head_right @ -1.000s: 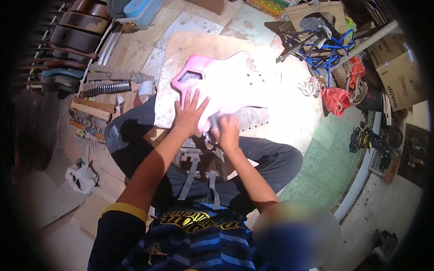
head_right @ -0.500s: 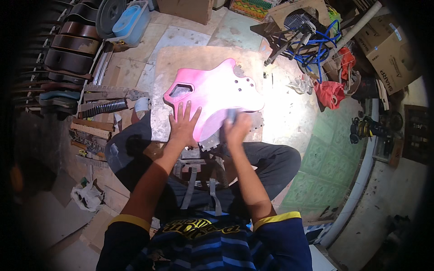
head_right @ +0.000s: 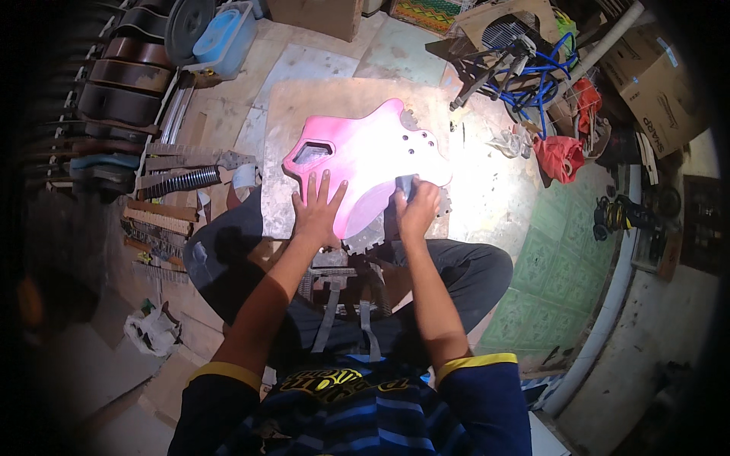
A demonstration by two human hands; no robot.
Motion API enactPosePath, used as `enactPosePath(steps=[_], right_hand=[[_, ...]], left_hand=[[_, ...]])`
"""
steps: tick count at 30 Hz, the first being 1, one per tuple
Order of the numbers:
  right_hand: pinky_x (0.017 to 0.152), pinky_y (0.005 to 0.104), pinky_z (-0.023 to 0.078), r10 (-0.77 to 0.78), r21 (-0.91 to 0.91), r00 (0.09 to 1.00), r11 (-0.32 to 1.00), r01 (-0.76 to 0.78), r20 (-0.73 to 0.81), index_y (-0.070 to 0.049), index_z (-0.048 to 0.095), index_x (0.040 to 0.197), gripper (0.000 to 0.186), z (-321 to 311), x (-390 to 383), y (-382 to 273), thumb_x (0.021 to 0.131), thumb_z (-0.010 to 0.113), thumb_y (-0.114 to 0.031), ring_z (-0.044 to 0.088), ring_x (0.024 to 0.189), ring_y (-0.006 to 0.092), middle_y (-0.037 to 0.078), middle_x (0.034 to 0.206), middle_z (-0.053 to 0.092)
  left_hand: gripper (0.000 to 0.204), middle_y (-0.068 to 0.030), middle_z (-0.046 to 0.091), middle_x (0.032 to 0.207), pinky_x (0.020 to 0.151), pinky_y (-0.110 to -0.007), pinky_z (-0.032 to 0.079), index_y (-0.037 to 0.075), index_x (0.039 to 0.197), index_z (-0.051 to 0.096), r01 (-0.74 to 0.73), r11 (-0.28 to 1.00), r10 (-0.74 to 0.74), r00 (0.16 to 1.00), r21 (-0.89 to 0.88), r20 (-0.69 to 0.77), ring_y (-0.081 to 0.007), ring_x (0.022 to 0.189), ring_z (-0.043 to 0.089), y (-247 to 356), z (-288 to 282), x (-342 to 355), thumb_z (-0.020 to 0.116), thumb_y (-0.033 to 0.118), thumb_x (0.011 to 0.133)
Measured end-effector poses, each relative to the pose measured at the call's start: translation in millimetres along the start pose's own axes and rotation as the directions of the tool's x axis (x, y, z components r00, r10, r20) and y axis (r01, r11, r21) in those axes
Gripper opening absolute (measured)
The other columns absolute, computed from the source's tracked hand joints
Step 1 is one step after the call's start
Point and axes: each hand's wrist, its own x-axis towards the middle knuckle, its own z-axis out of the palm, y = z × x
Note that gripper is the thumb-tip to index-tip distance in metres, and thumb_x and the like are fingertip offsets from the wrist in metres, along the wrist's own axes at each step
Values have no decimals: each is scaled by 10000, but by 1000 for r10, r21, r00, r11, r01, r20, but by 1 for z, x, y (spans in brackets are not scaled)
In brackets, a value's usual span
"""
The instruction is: The person sands the surface and edges of a pink guitar body using a block of sandpaper while holding it on a workbench.
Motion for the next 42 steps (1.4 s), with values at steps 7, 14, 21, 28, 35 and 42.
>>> enactPosePath(steps=[7,14,21,28,35,42], right_hand=[[859,534,479,-233,68,913,972,223,336,-15,643,1030,347,-1,-15,11,794,805,-211,589,1019,423,208,1044,621],[853,528,482,-458,279,769,888,366,447,-6,649,1082,396,-20,-48,-16,746,818,-131,597,985,428,217,1067,624],[849,530,474,-541,421,728,827,371,421,-18,647,1021,391,-17,-58,-13,726,826,-201,592,954,436,219,1012,620],[809,528,467,-328,229,856,940,253,400,-25,621,957,331,0,-29,7,721,811,-159,603,963,430,215,1019,638],[928,523,476,-49,106,974,994,26,220,-15,641,1039,423,19,-17,49,711,855,-174,599,1073,430,208,1132,642],[847,527,461,-343,167,816,939,300,466,-25,666,1039,397,-2,-11,12,708,831,-168,602,1030,425,206,1082,664]], left_hand=[[1536,-184,42,1765,1145,-783,280,289,1701,131,-23,999,24,999,23,-28,-435,1619,31,1,1,2,1028,449,464],[1516,-162,46,1769,1162,-778,261,317,1694,136,-19,1000,20,1000,3,-22,-418,1622,46,0,-1,4,1031,412,474],[1501,-156,60,1768,1157,-778,273,328,1690,157,-17,1000,17,1000,3,-5,-415,1622,54,3,-2,0,1032,413,474],[1524,-175,35,1768,1146,-778,286,306,1700,108,-31,999,31,999,36,-25,-436,1618,44,3,1,3,1022,441,488],[1523,-176,38,1767,1143,-782,289,302,1700,119,-48,998,49,998,26,-30,-434,1618,49,7,2,3,1025,425,481],[1517,-177,40,1767,1151,-782,275,287,1701,123,-23,1000,24,999,20,-23,-434,1619,39,1,2,2,1020,413,485]])
